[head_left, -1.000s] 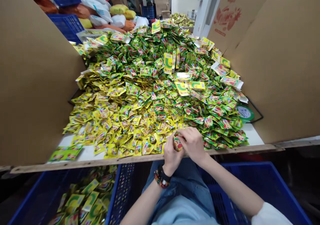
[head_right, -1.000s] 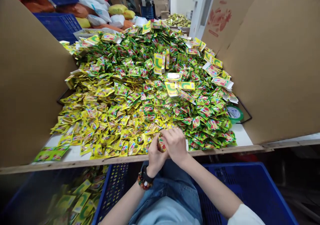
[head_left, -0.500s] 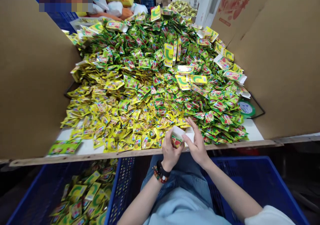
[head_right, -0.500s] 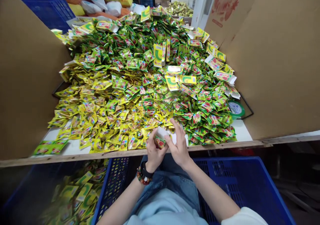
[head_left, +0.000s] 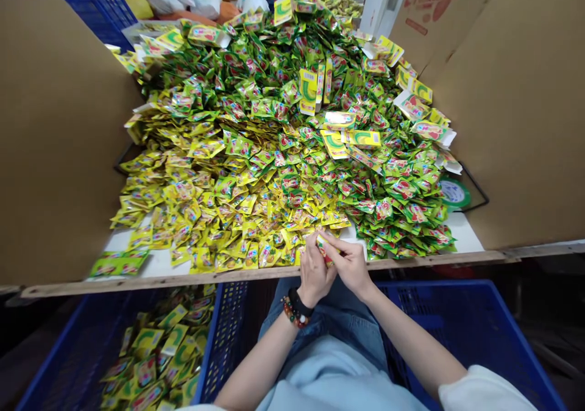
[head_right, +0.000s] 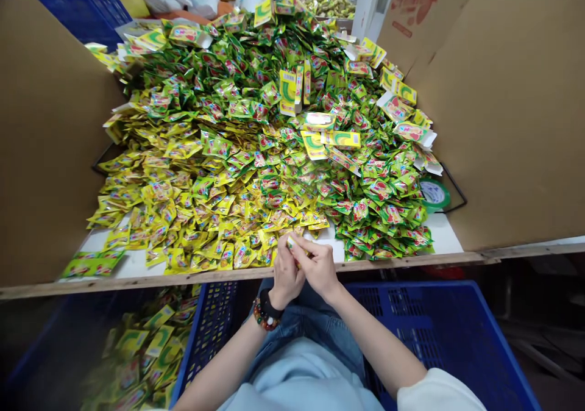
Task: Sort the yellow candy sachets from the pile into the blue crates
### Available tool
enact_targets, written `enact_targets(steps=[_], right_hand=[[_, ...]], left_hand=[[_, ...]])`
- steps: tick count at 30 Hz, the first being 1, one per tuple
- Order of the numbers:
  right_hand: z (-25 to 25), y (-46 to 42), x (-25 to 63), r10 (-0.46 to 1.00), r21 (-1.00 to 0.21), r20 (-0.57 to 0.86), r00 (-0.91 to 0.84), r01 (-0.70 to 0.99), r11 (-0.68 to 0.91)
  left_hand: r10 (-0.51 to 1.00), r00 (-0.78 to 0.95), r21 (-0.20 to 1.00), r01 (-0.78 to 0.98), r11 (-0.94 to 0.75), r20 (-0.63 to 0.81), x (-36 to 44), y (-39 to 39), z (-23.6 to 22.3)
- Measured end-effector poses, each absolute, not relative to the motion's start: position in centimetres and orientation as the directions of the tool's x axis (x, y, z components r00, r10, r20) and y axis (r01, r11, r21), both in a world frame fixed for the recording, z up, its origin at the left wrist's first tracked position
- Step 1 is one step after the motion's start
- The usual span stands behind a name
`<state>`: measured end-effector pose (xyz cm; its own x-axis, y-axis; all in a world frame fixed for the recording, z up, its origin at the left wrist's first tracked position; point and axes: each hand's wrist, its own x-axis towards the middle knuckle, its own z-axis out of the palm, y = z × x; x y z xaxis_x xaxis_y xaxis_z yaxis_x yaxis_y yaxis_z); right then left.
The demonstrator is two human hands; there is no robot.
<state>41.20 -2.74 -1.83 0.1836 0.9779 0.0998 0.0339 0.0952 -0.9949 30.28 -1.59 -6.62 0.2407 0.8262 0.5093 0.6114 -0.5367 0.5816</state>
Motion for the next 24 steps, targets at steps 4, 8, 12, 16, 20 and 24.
enact_targets(steps=[4,8,12,16,20,24], right_hand=[[-2.1,-2.7,41.5,0.978,-0.99,0.125,0.167,0.079,0.114],[-2.0,-3.4,41.5,0.952,-0.914,0.307,0.003,0.282,0.293],[-1.6,-3.0,42.5,0.928,-0.892,0.302,-0.218,0.278,0.356],[-0.8,0.3,45.6,0.939,-0.78,0.343,-0.031,0.548,0.303],[-1.0,4.8,48.3,0.911,-0.308,0.391,0.128,0.951,-0.002],[-2.0,6.6,48.5,0.913,-0.214,0.406,0.038,0.975,0.055]], left_hand=[[0.825,0.219,0.588,0.609,-0.532,0.521,30.3,-1.6,-6.8],[0.851,0.154,0.653,0.578,-0.489,0.501,30.9,-1.7,-7.2],[0.841,0.151,0.692,0.503,-0.518,0.52,29.3,-1.9,-5.9],[0.776,-0.184,0.588,0.759,-0.278,0.604,19.3,-2.6,-1.7],[0.589,-0.539,0.395,0.842,0.367,0.602,8.2,-3.8,2.6],[0.689,-0.357,0.379,0.916,0.128,0.631,10.3,-1.9,2.9]])
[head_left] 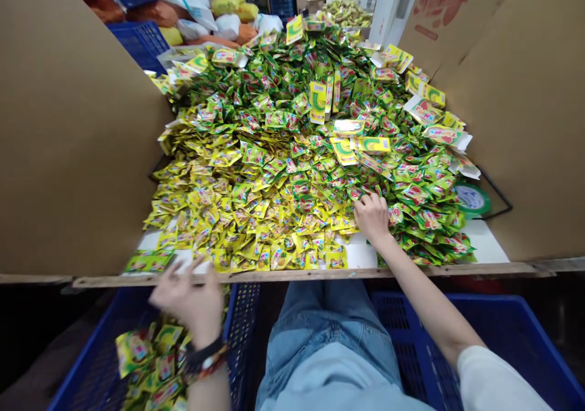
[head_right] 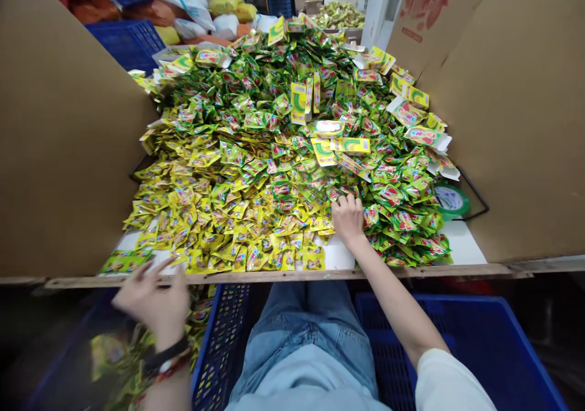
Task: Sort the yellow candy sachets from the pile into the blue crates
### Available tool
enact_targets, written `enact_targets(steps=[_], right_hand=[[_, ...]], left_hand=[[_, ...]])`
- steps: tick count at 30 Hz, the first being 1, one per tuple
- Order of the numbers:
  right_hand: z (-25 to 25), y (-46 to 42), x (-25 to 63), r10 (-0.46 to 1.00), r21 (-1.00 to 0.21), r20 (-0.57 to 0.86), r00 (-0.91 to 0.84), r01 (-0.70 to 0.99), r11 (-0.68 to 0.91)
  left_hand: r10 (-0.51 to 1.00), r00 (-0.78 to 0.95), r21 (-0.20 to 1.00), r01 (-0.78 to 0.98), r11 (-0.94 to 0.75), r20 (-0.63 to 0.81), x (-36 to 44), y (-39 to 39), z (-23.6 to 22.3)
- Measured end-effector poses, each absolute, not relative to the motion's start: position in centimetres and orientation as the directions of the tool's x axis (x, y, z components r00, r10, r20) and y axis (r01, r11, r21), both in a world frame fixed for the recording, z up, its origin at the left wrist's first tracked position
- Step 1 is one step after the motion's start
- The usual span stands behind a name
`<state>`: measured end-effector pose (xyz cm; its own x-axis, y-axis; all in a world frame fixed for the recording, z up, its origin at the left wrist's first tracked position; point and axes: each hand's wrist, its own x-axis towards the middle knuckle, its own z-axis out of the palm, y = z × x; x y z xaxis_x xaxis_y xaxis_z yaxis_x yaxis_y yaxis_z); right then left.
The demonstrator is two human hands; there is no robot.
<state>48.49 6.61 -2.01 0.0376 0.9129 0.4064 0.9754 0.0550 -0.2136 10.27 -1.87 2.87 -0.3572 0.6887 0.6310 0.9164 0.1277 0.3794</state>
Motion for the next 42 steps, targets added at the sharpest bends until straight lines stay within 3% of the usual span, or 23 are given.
enact_targets(steps=[2,4,6,8,12,17,20,24,27,30,33,36,37,39,42], right_hand=[[-2.4,6.1,48.4,0.857,-0.385,0.505,0.102,0.915,0.118],[-2.5,5.1,48.4,0.808,-0.63,0.537,0.243,0.752,0.193],[-2.5,4.1,48.5,0.826,-0.841,0.432,0.362,0.492,0.224],[-2.4,3.2,48.7,0.875,-0.945,0.289,0.389,0.264,0.195],[-2.4,2.2,48.7,0.947,-0.982,0.167,0.273,0.131,0.135],[-1.6,2.9,46.9,0.971,-0.943,0.239,-0.017,0.232,0.236],[-0.9,4.0,44.5,0.956,-0.914,0.271,-0.112,0.282,0.293],[-0.5,4.2,42.0,0.959,-0.907,0.281,-0.046,0.313,0.281],[-0.6,3.0,42.4,0.968,-0.947,0.241,0.076,0.236,0.217],[-1.1,0.9,45.5,0.995,-0.998,0.063,0.074,0.036,0.06],[-1.6,-1.8,49.7,0.982,-1.0,-0.016,0.186,0.003,-0.016],[-1.7,-4.2,52.7,0.928,-0.996,0.03,0.37,0.092,-0.005],[-1.6,-4.8,53.1,0.918,-0.994,0.044,0.393,0.105,0.002],[-1.3,-5.4,53.5,0.906,-0.995,0.06,0.419,0.1,0.02],[-0.3,-5.6,53.6,0.859,-0.993,0.112,0.5,0.096,0.074]], left_hand=[[0.799,-0.148,0.422,0.895,-0.142,0.583,15.7,0.8,1.9],[0.864,0.045,0.417,0.862,-0.287,0.502,21.7,4.1,0.9],[0.919,0.152,0.404,0.863,-0.302,0.363,26.7,7.3,0.2],[0.966,0.133,0.404,0.889,-0.216,0.224,29.8,9.8,-0.2],[0.987,0.111,0.439,0.886,-0.153,0.119,30.6,11.5,0.0],[0.984,0.147,0.544,0.82,-0.176,0.096,27.3,9.5,1.4],[0.979,0.195,0.711,0.68,-0.18,0.061,26.1,7.9,2.0],[0.972,0.232,0.925,0.374,-0.068,-0.022,25.7,6.3,1.8],[0.963,0.259,0.966,0.26,0.009,-0.078,26.2,5.6,1.4],[0.898,0.431,0.964,0.266,-0.026,-0.094,28.3,6.0,1.6],[0.813,0.577,0.864,0.368,-0.345,0.079,32.6,8.5,2.7],[0.7,0.563,0.505,0.489,-0.711,0.44,38.4,13.1,4.5],[0.635,0.6,0.368,0.518,-0.772,0.486,40.2,14.7,5.2],[0.556,0.708,0.161,0.546,-0.822,0.435,42.9,17.6,6.5],[0.543,0.77,0.027,0.568,-0.822,0.335,43.5,19.6,8.1]])
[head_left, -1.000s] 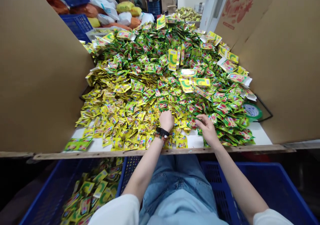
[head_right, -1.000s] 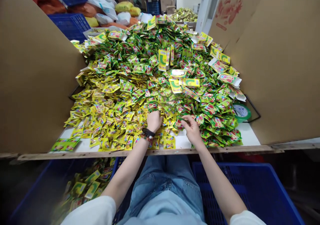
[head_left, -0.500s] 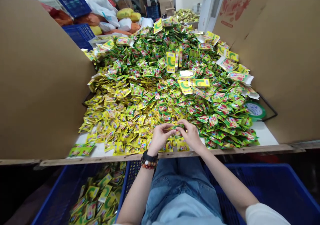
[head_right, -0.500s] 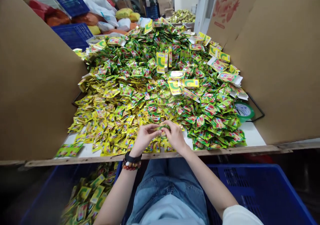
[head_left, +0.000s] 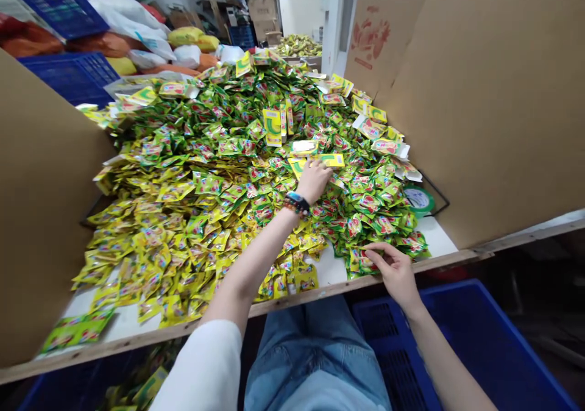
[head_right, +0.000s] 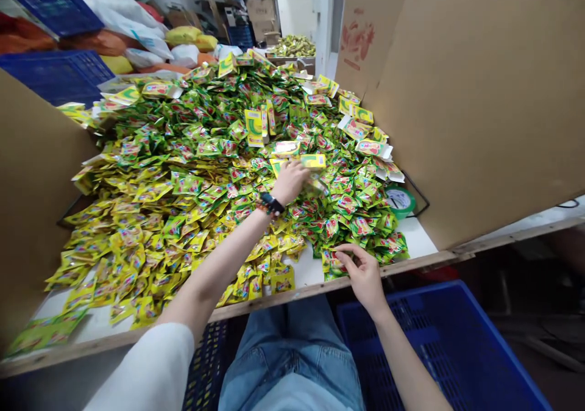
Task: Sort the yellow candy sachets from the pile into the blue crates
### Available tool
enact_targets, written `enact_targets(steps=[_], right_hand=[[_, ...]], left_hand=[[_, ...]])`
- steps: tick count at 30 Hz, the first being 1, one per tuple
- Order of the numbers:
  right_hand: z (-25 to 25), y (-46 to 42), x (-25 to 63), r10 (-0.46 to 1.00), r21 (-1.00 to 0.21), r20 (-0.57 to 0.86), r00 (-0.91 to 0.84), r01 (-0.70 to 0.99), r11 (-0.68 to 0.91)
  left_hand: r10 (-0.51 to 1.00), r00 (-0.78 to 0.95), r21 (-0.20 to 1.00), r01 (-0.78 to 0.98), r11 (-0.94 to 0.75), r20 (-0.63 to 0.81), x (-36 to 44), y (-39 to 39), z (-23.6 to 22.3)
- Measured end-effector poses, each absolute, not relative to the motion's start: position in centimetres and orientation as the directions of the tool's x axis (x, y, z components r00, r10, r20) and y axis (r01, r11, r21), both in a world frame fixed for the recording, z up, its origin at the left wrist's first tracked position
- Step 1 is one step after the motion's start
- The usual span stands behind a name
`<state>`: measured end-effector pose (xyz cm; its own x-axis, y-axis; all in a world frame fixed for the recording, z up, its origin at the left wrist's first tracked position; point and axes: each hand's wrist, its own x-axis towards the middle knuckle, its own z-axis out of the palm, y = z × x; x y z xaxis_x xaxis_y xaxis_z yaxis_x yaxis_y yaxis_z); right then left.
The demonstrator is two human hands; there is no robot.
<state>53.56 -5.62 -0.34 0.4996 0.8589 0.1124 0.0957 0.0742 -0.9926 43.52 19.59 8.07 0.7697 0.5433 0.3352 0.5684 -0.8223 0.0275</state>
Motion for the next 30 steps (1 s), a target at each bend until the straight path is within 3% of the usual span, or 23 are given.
enact_targets(steps=[6,9,12,17,20,23,26,30], right_hand=[[2.1,-4.1,54.1,0.74,-0.98,0.188,0.646,0.077,0.182],[3.0,-2.8,52.4,0.793,-0.976,0.188,0.58,0.023,0.215],[3.2,-1.9,49.8,0.87,-0.98,0.153,0.469,-0.043,0.196],[1.7,-1.1,46.9,0.902,-0.987,0.059,0.429,-0.108,0.116],[1.0,-1.0,46.3,0.91,-0.993,0.056,0.411,-0.076,0.095],[1.3,-1.4,45.9,0.909,-0.996,0.068,0.411,-0.022,0.084],[2.1,-2.1,45.8,0.908,-0.986,0.148,0.391,0.127,0.106],[2.7,-2.4,46.5,0.939,-0.908,0.291,0.185,0.364,0.21]], left_hand=[[0.504,0.729,0.068,0.538,-0.84,0.463,36.1,14.2,7.1],[0.507,0.723,0.168,0.49,-0.855,0.47,32.6,10.2,4.6],[0.605,0.64,0.293,0.534,-0.793,0.473,30.5,6.8,2.2],[0.727,0.575,0.418,0.595,-0.687,0.376,28.4,2.6,-0.7],[0.733,0.579,0.514,0.533,-0.672,0.357,27.8,1.2,-2.3],[0.783,0.524,0.527,0.584,-0.617,0.336,27.8,0.5,-3.0],[0.803,0.513,0.485,0.642,-0.594,0.304,28.2,0.4,-2.6],[0.823,0.521,0.509,0.658,-0.555,0.225,28.5,0.5,-1.5]])
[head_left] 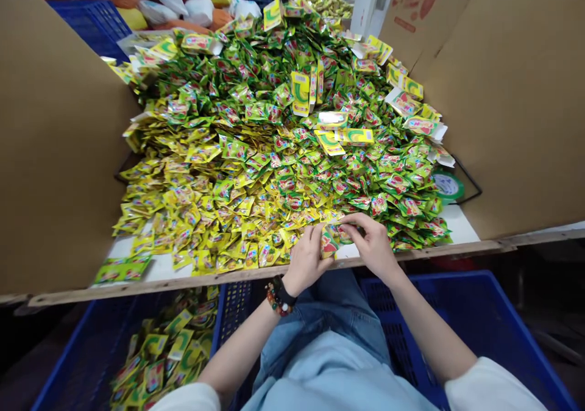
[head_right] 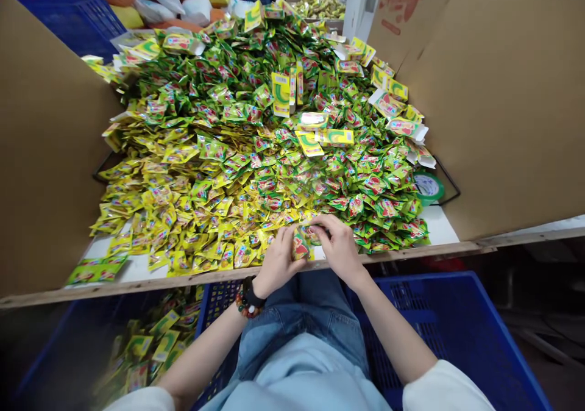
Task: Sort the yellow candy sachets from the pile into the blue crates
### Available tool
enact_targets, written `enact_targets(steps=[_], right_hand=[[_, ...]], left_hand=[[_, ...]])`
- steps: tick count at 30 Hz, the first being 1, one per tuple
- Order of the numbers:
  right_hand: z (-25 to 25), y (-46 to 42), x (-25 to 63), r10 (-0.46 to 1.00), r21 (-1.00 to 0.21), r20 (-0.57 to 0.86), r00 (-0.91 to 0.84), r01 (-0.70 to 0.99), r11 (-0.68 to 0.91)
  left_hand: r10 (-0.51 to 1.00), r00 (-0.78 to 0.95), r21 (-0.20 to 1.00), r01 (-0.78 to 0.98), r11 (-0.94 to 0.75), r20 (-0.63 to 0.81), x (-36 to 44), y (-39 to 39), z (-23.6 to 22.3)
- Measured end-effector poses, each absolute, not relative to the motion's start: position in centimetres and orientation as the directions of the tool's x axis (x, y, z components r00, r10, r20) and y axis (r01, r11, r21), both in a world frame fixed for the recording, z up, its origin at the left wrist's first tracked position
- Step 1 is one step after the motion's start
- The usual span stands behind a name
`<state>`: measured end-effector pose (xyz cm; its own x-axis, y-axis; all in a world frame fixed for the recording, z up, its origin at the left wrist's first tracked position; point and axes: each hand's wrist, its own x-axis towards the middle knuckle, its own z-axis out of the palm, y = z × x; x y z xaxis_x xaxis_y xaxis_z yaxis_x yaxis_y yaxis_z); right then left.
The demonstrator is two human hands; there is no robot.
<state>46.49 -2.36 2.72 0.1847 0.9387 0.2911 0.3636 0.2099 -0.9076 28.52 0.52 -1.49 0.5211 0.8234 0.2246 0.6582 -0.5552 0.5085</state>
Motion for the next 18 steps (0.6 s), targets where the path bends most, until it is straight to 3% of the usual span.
enact_targets(steps=[7,15,18], right_hand=[[3.2,-1.6,46.5,0.941,-0.723,0.322,-0.105,0.614,0.316],[1.7,-1.8,43.1,0.773,-0.483,0.635,-0.011,0.775,0.407],[0.9,-2.4,42.4,0.747,-0.447,0.664,-0.016,0.793,0.414]], left_hand=[[0.838,0.432,0.609,0.58,-0.54,0.332,29.2,-0.1,-2.8],[0.836,0.275,0.699,0.459,-0.548,0.474,29.6,-0.6,-3.7],[0.813,0.267,0.691,0.431,-0.58,0.517,29.3,-0.6,-3.9]])
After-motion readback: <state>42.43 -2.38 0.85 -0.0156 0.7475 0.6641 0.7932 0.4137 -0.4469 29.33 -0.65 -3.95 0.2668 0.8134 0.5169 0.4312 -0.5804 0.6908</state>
